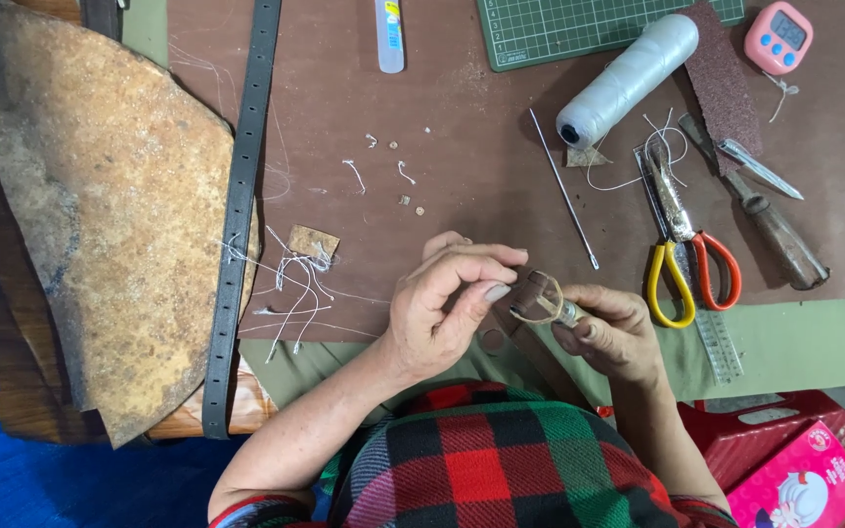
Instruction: Trimming and refining a small leather strap or loop using a hand tool in a workshop setting.
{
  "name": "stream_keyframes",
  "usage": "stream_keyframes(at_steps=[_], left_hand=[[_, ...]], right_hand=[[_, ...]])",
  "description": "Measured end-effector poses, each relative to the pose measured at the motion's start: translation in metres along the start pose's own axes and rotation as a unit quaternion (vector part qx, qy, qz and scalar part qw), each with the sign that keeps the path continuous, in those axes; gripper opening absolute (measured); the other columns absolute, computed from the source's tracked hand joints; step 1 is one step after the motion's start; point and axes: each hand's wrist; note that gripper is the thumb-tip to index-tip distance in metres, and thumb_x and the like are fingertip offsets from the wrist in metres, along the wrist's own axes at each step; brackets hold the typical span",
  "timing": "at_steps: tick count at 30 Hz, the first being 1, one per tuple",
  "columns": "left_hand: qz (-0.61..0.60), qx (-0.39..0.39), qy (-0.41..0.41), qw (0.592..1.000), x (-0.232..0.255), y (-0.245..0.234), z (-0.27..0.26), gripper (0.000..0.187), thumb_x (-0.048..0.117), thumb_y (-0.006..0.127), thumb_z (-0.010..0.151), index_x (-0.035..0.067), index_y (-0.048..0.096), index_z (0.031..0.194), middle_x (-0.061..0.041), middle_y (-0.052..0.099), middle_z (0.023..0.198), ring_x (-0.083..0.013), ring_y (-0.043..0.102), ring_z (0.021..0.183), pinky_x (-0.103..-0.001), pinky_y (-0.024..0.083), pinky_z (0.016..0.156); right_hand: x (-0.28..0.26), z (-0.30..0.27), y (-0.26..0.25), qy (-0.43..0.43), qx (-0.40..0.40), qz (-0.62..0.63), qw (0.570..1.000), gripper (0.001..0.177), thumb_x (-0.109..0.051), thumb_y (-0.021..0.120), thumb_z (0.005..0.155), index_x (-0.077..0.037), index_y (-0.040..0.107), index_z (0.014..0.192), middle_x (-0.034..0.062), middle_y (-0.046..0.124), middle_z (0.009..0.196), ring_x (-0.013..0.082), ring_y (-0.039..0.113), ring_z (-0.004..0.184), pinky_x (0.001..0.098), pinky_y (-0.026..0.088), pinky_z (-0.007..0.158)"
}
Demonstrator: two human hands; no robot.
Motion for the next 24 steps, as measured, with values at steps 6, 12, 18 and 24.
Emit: stream_keyframes(at_steps=[6, 12, 18, 24], left_hand=[[0.047, -0.001, 0.081, 0.996, -0.004, -0.004, 0.005, 0.012, 0.021, 0.065, 0.103, 0.012, 0.073, 0.101, -0.008, 0.077, 0.112, -0.0261, 0.072, 0.095, -0.041, 0.048, 0.101], [0.096, -0.01, 0.148, 0.984, -0.016, -0.005, 0.01, 0.028, 0.031, 0.081, 0.089, 0.009, 0.074, 0.105, -0.012, 0.074, 0.111, -0.0314, 0.072, 0.096, -0.047, 0.052, 0.095], [0.124, -0.001, 0.072, 0.99, -0.066, -0.003, 0.008, 0.016, 0.011, 0.075, 0.092, 0.01, 0.075, 0.108, -0.01, 0.076, 0.101, -0.031, 0.074, 0.087, -0.045, 0.059, 0.082], [0.105, 0.053, -0.132, 0.984, -0.108, 0.001, 0.001, 0.012, 0.012, 0.076, 0.093, 0.007, 0.075, 0.104, -0.011, 0.07, 0.077, -0.0218, 0.069, 0.07, -0.036, 0.056, 0.063]], right_hand=[[-0.001, -0.01, 0.003, 0.003, 0.036, -0.025, 0.999, 0.035, 0.001, 0.071, 0.087, 0.022, 0.062, 0.114, 0.0173, 0.053, 0.061, 0.0156, 0.05, 0.05, 0.0234, 0.042, 0.044], [-0.006, -0.004, 0.014, 0.006, 0.056, -0.05, 0.997, 0.031, 0.001, 0.064, 0.091, 0.022, 0.062, 0.114, 0.0194, 0.055, 0.06, 0.0105, 0.044, 0.047, 0.0211, 0.039, 0.04], [-0.021, 0.009, 0.028, 0.044, 0.115, -0.078, 0.989, 0.03, 0.001, 0.059, 0.096, 0.016, 0.059, 0.121, 0.023, 0.061, 0.072, 0.0083, 0.046, 0.044, 0.0179, 0.037, 0.037], [-0.058, 0.038, 0.05, 0.117, 0.102, -0.359, 0.92, 0.046, 0.0, 0.063, 0.083, 0.012, 0.057, 0.127, 0.0311, 0.069, 0.092, 0.0179, 0.055, 0.052, 0.0261, 0.041, 0.044]])
Point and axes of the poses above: each hand's wrist, its own z-axis towards the middle knuckle, its own y-axis out of the palm, x = y × z
